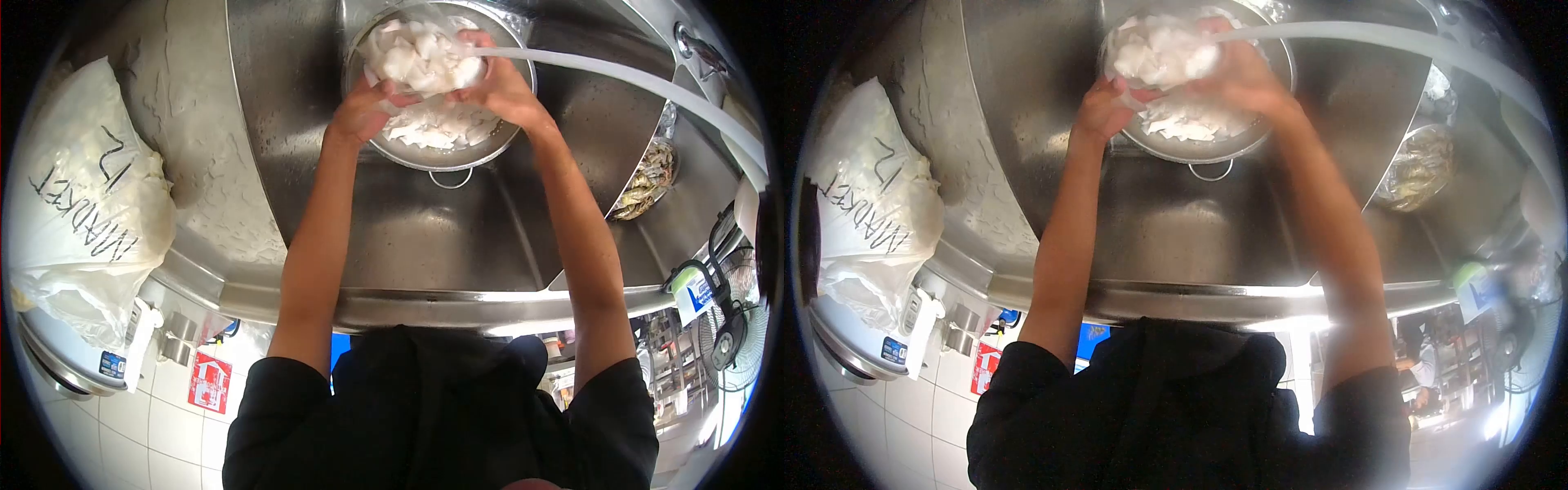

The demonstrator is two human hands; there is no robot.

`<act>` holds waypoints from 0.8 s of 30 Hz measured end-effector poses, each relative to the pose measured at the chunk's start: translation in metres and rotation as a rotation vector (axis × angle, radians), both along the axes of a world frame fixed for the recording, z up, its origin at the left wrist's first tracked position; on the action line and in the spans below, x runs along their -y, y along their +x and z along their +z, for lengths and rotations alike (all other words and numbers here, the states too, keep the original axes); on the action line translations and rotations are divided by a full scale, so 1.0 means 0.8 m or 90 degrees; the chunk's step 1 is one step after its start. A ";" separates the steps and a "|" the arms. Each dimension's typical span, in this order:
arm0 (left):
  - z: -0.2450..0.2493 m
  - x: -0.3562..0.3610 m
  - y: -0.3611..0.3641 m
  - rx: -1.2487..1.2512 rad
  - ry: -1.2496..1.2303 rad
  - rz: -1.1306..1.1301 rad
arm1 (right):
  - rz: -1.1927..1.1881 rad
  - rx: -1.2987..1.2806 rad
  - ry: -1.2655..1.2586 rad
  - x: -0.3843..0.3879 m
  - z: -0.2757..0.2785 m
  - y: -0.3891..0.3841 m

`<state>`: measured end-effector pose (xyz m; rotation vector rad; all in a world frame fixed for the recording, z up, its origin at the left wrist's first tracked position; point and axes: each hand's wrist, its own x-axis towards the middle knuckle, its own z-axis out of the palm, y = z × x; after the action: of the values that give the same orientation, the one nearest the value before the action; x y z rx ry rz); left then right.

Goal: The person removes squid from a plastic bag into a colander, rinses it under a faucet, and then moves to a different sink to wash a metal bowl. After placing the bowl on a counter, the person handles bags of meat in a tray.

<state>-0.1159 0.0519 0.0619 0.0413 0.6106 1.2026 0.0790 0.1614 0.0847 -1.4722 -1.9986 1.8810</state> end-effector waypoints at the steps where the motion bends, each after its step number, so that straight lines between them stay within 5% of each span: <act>1: -0.004 -0.006 0.004 -0.037 -0.014 0.001 | 0.020 -0.094 0.070 -0.006 -0.002 -0.001; 2: -0.006 -0.010 0.004 -0.075 -0.028 0.003 | 0.040 -0.188 0.140 -0.012 -0.004 0.000; 6: 0.000 -0.039 0.003 -0.151 -0.042 -0.019 | 0.046 -0.137 0.027 -0.043 0.052 -0.015; 13: -0.022 -0.046 0.016 -0.168 -0.135 0.022 | 0.129 -0.154 0.089 -0.035 0.021 -0.009; 18: -0.035 -0.035 0.028 -0.178 -0.116 0.016 | 0.100 -0.011 -0.171 -0.028 0.031 -0.019; 21: -0.040 -0.040 0.024 -0.264 -0.089 -0.030 | 0.096 0.074 -0.248 -0.026 -0.007 -0.015; 23: -0.061 -0.051 0.013 -0.396 -0.069 -0.214 | 0.132 0.138 -0.278 -0.021 -0.006 -0.024; 24: -0.063 -0.060 0.006 -0.396 -0.073 -0.208 | 0.217 0.153 -0.110 -0.024 0.027 -0.043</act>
<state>-0.1109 0.1003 0.0117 0.4153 1.1663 0.8243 0.0446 0.1807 0.1065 -1.5461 -2.3796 2.1424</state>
